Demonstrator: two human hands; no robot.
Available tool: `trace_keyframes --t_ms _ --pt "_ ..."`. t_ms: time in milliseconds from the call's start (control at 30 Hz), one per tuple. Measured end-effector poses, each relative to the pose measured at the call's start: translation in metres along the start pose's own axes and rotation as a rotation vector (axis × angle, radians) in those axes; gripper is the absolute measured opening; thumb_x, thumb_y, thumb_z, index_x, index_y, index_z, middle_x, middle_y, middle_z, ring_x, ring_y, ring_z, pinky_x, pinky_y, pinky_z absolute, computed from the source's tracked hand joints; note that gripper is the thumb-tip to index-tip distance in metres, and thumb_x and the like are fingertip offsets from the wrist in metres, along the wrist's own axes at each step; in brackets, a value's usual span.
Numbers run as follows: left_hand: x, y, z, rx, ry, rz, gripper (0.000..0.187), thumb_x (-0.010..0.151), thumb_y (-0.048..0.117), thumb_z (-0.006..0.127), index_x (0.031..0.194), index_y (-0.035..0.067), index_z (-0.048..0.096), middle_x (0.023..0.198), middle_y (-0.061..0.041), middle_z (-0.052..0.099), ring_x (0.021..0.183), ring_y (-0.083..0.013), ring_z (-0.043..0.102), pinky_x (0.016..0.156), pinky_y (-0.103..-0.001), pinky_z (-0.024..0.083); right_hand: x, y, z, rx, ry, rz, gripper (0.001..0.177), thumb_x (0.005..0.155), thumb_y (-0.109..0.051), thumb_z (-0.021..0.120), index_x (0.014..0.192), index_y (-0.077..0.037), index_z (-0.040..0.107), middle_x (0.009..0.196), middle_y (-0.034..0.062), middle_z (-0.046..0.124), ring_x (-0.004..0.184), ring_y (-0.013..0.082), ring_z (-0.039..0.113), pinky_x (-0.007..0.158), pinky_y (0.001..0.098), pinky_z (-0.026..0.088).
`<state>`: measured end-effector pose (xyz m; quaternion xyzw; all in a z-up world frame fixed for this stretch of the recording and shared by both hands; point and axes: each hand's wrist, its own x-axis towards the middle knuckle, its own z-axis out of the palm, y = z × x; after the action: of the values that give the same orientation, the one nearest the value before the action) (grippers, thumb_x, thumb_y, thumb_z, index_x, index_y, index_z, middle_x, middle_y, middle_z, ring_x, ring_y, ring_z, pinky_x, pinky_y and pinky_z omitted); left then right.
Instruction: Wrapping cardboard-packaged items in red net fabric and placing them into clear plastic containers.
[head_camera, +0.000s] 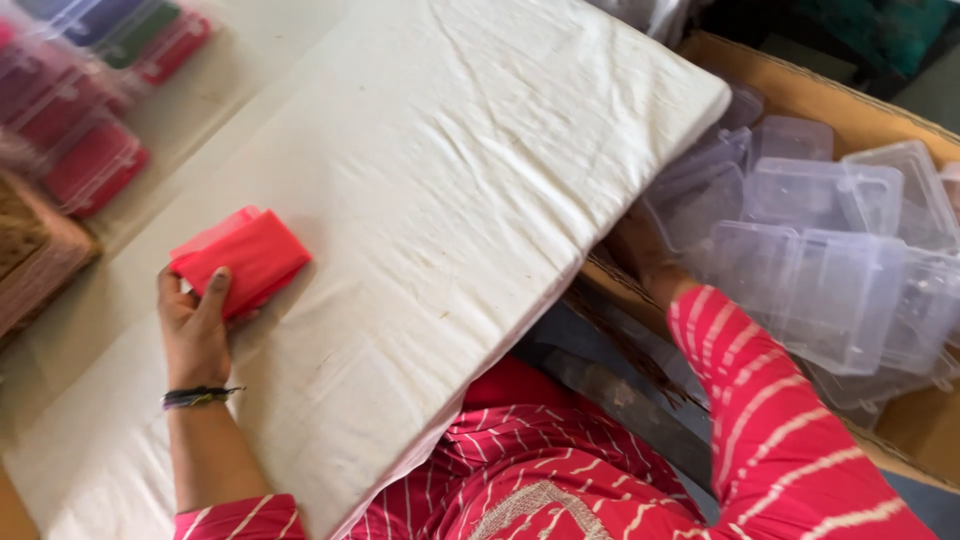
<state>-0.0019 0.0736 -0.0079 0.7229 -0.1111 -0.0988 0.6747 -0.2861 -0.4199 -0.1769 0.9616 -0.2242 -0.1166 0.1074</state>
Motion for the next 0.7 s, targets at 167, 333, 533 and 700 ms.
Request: trace_keyframes --t_ms 167,333,533,700 --pt "-0.001 0.004 0.001 -0.025 -0.050 0.077 0.037 0.106 0.015 0.065 0.134 0.005 0.044 0.120 -0.012 0.067 0.098 -0.0190 0.072 0.070 -0.032 0.063 -0.020 0.012 -0.024 0.084 0.043 -0.141 0.050 0.089 -0.040 0.066 0.135 -0.023 0.057 0.137 0.0051 0.060 0.130 0.0250 0.051 0.119 0.0437 0.032" --pt "-0.004 0.016 0.004 0.018 -0.033 -0.013 0.038 0.103 0.017 0.064 0.132 0.005 0.043 0.113 -0.013 0.071 0.085 -0.0207 0.073 0.063 -0.030 0.060 -0.049 0.049 -0.084 0.237 -0.114 -0.133 0.053 0.092 -0.045 0.064 0.139 -0.021 0.060 0.122 0.0092 0.073 0.108 0.0252 0.068 0.107 0.0376 0.049" --pt "0.001 0.000 0.001 -0.001 0.004 -0.006 0.040 0.101 0.019 0.065 0.133 0.007 0.044 0.112 -0.012 0.071 0.086 -0.0200 0.072 0.061 -0.031 0.059 -0.121 0.084 -0.200 0.562 -0.221 -0.280 0.062 0.087 -0.050 0.066 0.144 -0.027 0.061 0.127 0.0038 0.071 0.113 0.0212 0.069 0.098 0.0374 0.053" --pt "0.008 -0.015 -0.007 -0.068 0.008 0.123 0.043 0.098 0.019 0.069 0.133 0.008 0.047 0.117 -0.010 0.069 0.096 -0.0192 0.073 0.065 -0.033 0.064 -0.125 0.019 -0.293 0.798 0.058 -0.516 0.059 0.083 -0.030 0.072 0.140 -0.021 0.064 0.112 0.0028 0.072 0.098 0.0175 0.070 0.085 0.0308 0.057"
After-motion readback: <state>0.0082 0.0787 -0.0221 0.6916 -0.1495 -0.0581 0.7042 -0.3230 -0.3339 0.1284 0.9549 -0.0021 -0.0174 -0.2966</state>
